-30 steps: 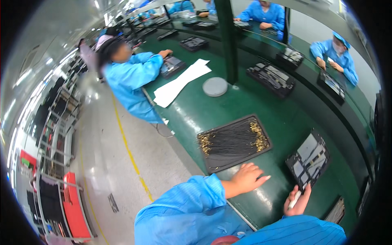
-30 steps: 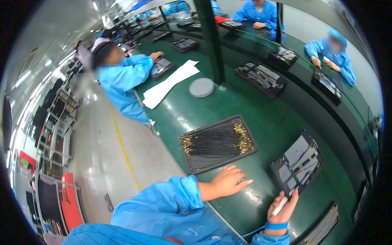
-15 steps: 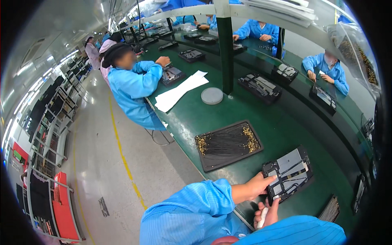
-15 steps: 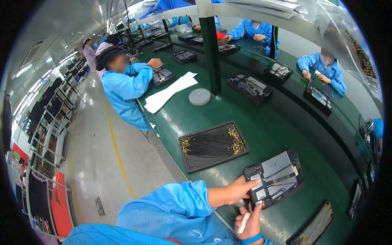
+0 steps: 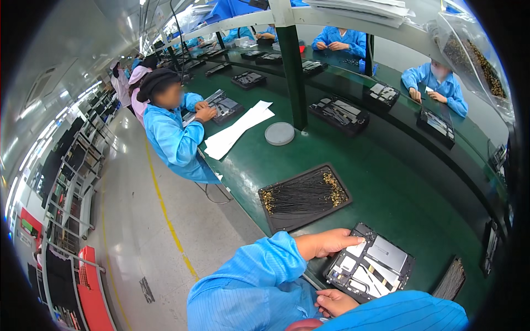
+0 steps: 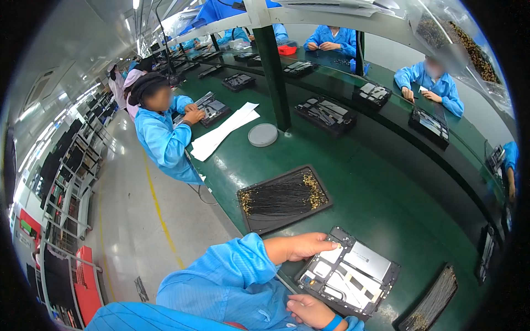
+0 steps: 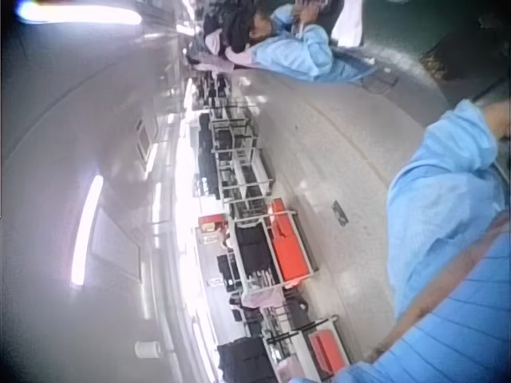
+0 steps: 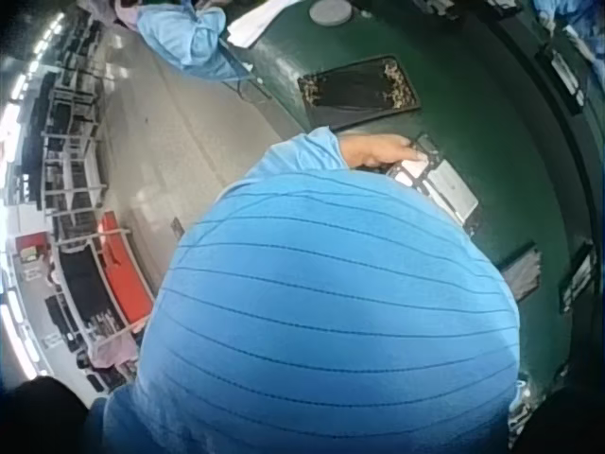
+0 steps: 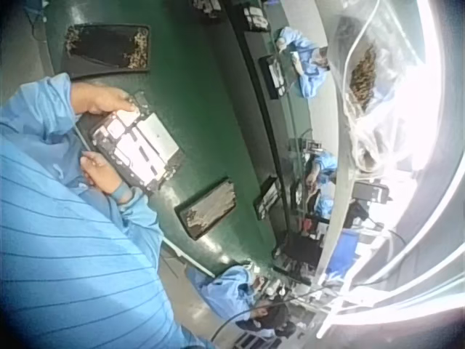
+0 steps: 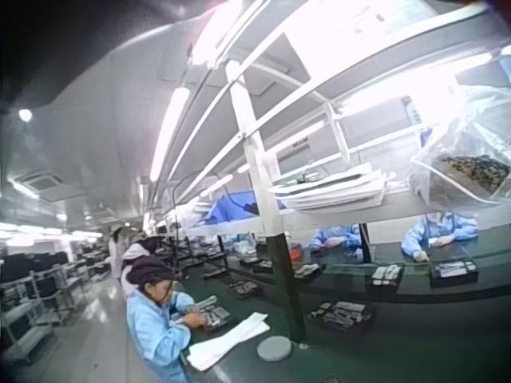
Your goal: Assembling the internal components of a tablet or laptop device on a factory production line.
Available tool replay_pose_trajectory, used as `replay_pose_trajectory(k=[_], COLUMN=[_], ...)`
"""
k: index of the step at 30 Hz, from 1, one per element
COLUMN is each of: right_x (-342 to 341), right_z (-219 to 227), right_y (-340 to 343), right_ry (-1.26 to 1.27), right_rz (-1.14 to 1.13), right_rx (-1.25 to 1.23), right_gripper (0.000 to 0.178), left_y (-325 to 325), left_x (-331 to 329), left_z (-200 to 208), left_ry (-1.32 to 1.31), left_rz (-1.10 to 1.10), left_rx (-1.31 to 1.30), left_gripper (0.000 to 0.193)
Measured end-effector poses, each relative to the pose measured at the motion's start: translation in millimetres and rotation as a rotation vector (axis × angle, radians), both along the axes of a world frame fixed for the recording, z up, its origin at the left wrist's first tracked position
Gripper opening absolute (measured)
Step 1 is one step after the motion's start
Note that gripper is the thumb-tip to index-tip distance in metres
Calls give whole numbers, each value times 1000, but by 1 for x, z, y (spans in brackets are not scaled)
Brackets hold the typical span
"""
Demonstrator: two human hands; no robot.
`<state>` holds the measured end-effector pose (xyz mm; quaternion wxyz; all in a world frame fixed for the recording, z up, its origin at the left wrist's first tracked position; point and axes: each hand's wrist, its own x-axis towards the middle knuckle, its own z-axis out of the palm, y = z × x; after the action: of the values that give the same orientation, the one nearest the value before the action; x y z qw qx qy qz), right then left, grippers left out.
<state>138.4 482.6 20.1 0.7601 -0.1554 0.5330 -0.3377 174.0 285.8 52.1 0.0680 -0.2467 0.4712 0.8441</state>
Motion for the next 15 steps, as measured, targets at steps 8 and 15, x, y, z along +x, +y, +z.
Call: replay_pose_trajectory(k=[8,15], right_x=[-3,-5], right_z=[-4,10], right_y=[-3,-10], right_ry=[-1,-36], right_rz=[-85,-31], right_rx=[-29,-26], right_gripper=[36,38], left_y=[7,13], left_x=[-14,-13], left_z=[3,-12], left_ry=[-73,-19], left_rz=[198,210], left_rx=[-194,-526], left_gripper=[46,47])
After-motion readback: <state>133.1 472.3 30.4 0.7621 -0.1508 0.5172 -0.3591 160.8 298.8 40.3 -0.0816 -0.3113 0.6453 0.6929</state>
